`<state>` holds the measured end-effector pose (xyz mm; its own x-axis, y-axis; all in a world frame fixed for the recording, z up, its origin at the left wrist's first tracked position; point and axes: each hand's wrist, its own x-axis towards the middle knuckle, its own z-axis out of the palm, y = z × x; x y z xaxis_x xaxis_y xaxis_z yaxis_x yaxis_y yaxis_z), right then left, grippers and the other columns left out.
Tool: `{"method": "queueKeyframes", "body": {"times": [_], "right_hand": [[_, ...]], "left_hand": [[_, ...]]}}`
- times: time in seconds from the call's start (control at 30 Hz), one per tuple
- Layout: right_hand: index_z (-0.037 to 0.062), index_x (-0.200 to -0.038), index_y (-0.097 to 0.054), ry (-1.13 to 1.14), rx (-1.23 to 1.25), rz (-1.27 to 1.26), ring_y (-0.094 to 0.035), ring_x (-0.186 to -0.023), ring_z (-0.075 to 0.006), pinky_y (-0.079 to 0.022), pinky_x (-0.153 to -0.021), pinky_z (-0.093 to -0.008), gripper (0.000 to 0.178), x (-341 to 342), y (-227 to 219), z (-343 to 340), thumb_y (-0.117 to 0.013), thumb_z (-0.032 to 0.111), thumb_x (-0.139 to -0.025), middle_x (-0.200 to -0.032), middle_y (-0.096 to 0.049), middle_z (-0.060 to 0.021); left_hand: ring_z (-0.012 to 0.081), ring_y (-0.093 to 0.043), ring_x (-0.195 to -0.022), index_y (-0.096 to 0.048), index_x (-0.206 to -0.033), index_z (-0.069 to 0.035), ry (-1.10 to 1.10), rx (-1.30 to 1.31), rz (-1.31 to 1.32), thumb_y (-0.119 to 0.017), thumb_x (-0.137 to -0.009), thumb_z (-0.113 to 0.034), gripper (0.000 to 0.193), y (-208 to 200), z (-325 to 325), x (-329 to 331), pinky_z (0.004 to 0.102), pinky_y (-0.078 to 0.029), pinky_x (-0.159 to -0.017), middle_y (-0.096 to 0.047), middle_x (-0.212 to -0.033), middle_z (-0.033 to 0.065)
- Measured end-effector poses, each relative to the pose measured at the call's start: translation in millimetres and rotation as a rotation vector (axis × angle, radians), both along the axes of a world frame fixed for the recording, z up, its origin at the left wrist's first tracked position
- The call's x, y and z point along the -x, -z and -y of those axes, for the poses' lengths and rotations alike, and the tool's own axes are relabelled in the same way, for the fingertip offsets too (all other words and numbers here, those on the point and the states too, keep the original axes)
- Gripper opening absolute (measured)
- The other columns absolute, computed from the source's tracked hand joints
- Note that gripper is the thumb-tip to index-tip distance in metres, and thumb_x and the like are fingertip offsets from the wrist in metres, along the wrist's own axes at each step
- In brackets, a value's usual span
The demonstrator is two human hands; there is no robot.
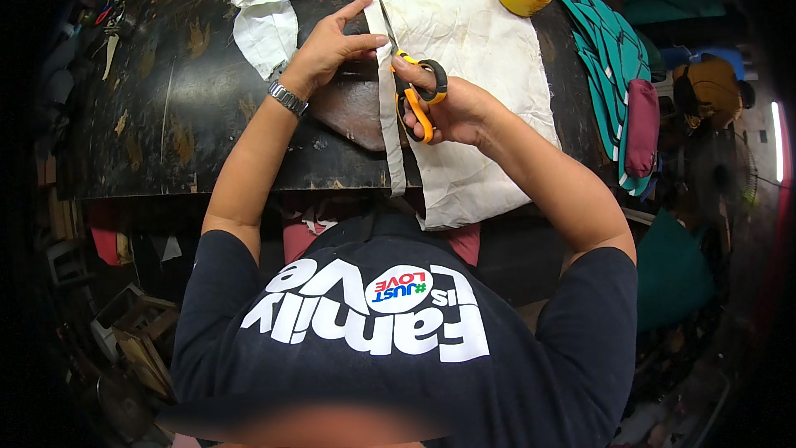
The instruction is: The person unfolds a white fabric on a workbench, then uses yellow-handled scissors to cut long strips from the fabric. The strips are set aside on the table as they are cut.
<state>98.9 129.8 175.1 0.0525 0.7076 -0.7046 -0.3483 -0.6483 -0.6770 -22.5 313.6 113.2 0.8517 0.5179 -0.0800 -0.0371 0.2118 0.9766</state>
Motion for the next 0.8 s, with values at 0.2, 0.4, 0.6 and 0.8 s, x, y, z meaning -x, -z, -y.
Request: {"method": "queueKeyframes", "body": {"times": [0.2,0.4,0.6,0.8], "right_hand": [[0.0130,-0.084,-0.055,0.015,-0.065,0.006,-0.053,-0.042,-0.0075,-0.036,-0.039,-0.0193,0.047,-0.5,8.2,1.8,-0.072,0.056,-0.078,-0.056,-0.055,-0.0003],[0.0145,-0.083,-0.054,-0.038,-0.057,0.009,-0.054,-0.044,-0.0089,-0.033,-0.038,-0.0200,0.047,-9.6,-2.8,-12.1,-0.070,0.059,-0.079,-0.056,-0.056,-0.0017],[0.0136,-0.073,-0.057,-0.047,0.020,-0.006,-0.056,-0.045,-0.0108,-0.033,-0.039,-0.0203,0.050,-19.3,-5.8,-36.0,-0.067,0.062,-0.079,-0.056,-0.059,-0.0030],[0.0151,-0.081,-0.053,0.007,-0.070,0.025,-0.052,-0.041,-0.0075,-0.032,-0.039,-0.0185,0.046,-17.2,7.4,-37.5,-0.075,0.055,-0.076,-0.057,-0.055,-0.0005]], "left_hand": [[0.0139,-0.065,-0.086,-0.039,-0.141,0.002,-0.043,0.029,-0.010,-0.076,-0.078,-0.004,0.073,10.4,-9.2,-6.5,0.0243,-0.057,-0.074,-0.063,-0.110,0.0128],[0.0150,-0.066,-0.083,-0.041,-0.138,0.004,-0.062,0.044,0.050,-0.079,-0.074,-0.002,0.075,10.1,-34.0,-19.4,0.0257,-0.057,-0.076,-0.064,-0.107,0.0134],[0.0126,-0.064,-0.084,-0.031,-0.146,-0.002,0.021,0.004,0.004,-0.076,-0.078,-0.004,0.082,6.5,-34.0,-15.2,0.0257,-0.057,-0.074,-0.062,-0.112,0.0116],[0.0133,-0.064,-0.086,-0.033,-0.145,-0.001,-0.003,-0.009,-0.018,-0.076,-0.079,-0.005,0.079,6.0,-31.2,-13.9,0.0258,-0.057,-0.076,-0.062,-0.114,0.0129]]}}
